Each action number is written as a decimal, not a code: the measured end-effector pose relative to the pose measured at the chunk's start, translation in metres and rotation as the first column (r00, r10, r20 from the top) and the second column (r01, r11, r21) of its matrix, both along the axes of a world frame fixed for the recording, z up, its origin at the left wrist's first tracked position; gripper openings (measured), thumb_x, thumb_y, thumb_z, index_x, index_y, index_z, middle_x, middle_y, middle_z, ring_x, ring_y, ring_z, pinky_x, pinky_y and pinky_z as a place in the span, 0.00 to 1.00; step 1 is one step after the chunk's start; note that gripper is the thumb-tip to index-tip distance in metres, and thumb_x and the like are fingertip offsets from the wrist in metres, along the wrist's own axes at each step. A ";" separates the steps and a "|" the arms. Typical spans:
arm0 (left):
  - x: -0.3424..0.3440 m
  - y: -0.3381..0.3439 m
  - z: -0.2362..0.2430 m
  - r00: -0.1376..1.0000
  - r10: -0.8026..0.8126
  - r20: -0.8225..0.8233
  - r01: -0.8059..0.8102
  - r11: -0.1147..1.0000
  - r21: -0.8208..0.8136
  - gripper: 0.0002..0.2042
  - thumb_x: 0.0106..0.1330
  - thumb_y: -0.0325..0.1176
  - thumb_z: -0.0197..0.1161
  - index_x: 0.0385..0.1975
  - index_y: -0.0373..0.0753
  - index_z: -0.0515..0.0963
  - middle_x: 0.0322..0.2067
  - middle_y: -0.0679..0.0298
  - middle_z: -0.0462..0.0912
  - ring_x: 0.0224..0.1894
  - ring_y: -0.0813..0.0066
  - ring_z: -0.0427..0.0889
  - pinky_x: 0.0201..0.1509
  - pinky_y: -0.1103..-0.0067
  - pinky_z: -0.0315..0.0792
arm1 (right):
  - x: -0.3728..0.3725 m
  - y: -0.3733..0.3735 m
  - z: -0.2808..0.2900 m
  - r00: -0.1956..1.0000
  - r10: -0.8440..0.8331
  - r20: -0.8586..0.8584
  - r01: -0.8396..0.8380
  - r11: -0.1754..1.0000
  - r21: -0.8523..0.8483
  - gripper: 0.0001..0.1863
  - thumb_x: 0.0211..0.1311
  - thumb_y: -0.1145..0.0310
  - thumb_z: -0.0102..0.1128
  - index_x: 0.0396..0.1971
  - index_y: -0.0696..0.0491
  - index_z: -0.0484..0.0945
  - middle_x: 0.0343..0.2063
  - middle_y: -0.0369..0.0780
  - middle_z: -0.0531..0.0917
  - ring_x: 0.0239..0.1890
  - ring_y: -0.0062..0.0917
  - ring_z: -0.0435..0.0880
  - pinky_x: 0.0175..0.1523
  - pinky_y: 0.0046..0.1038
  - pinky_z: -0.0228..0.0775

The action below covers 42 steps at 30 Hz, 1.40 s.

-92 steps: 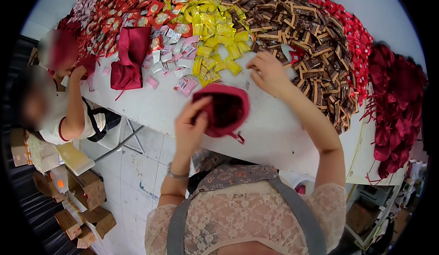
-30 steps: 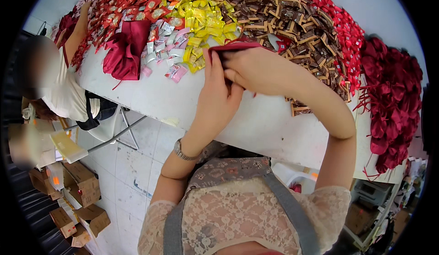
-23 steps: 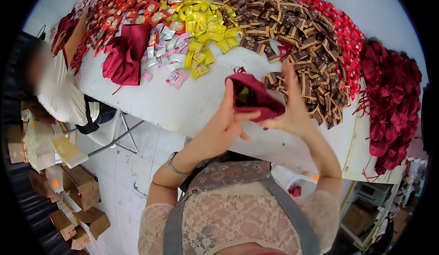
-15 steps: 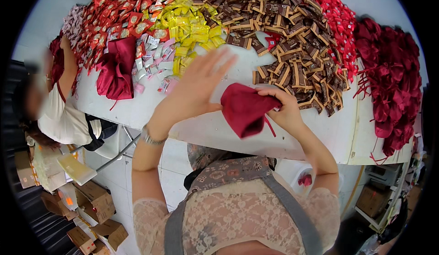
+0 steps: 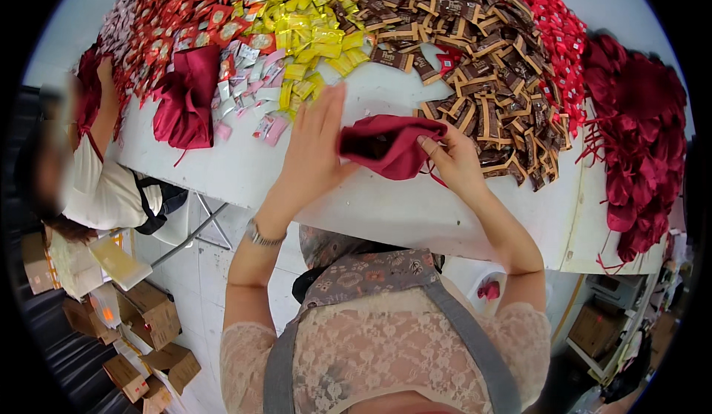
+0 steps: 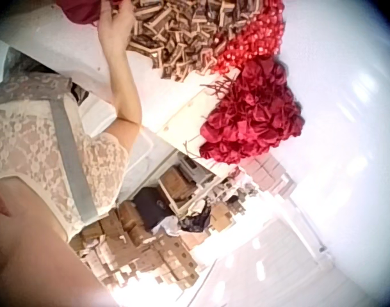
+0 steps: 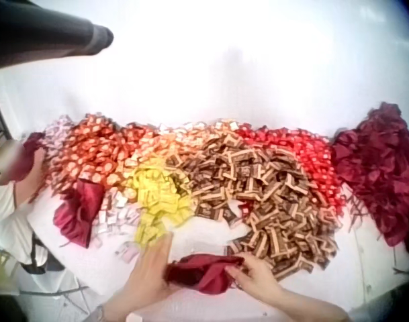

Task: The person fills small red drawstring pouches with assorted wrapped candies and chocolate bars from a table. They open each pouch, place items inside, and tie the drawstrings closed, repeating the process for multiple pouches.

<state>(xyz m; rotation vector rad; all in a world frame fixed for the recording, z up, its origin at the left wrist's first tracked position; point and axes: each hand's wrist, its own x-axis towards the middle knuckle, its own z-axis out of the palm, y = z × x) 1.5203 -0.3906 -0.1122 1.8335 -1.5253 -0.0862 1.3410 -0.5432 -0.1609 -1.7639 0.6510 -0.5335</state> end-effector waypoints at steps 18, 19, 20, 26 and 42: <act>0.036 0.058 -0.030 -0.517 -0.424 -0.743 -0.454 0.872 -0.182 0.22 0.67 0.40 0.46 0.09 0.49 0.51 0.09 0.76 0.48 0.11 0.82 0.47 0.15 0.82 0.44 | -0.004 0.009 0.055 0.968 -0.097 0.231 -0.066 0.789 0.610 0.10 0.55 0.72 0.58 0.38 0.55 0.74 0.14 0.24 0.63 0.11 0.06 0.53 0.16 0.12 0.40; 0.034 0.072 -0.033 -0.460 -0.390 -0.798 -0.462 0.872 -0.160 0.22 0.67 0.40 0.46 0.09 0.49 0.51 0.09 0.76 0.47 0.11 0.82 0.47 0.15 0.82 0.44 | -0.013 -0.006 0.069 0.959 -0.240 0.150 0.106 0.797 0.595 0.08 0.55 0.73 0.57 0.36 0.55 0.73 0.14 0.24 0.63 0.11 0.06 0.55 0.15 0.13 0.42; 0.026 0.086 -0.035 -0.406 -0.348 -0.845 -0.460 0.877 -0.140 0.22 0.67 0.40 0.46 0.09 0.50 0.51 0.09 0.76 0.47 0.11 0.82 0.47 0.15 0.82 0.44 | -0.029 -0.017 0.052 0.940 -0.251 0.233 0.064 0.798 0.600 0.06 0.56 0.74 0.56 0.34 0.54 0.72 0.13 0.25 0.63 0.10 0.07 0.54 0.14 0.14 0.41; 0.047 0.100 -0.035 0.826 0.266 -0.497 -0.134 0.949 0.285 0.15 0.63 0.45 0.55 0.35 0.38 0.72 0.26 0.62 0.72 0.26 0.72 0.70 0.28 0.77 0.67 | 0.004 0.006 0.056 0.975 0.120 -0.185 -0.138 0.987 -0.086 0.32 0.44 0.62 0.65 0.53 0.53 0.69 0.17 0.34 0.76 0.17 0.20 0.71 0.20 0.22 0.62; 0.126 0.107 0.032 0.757 0.496 -0.425 -0.653 0.587 -0.479 0.14 0.60 0.19 0.46 0.46 0.29 0.72 0.43 0.59 0.77 0.44 0.72 0.77 0.48 0.81 0.71 | 0.039 -0.058 0.065 0.950 -0.311 0.033 0.277 0.786 -0.552 0.17 0.54 0.70 0.58 0.46 0.55 0.75 0.46 0.39 0.77 0.48 0.28 0.75 0.53 0.28 0.66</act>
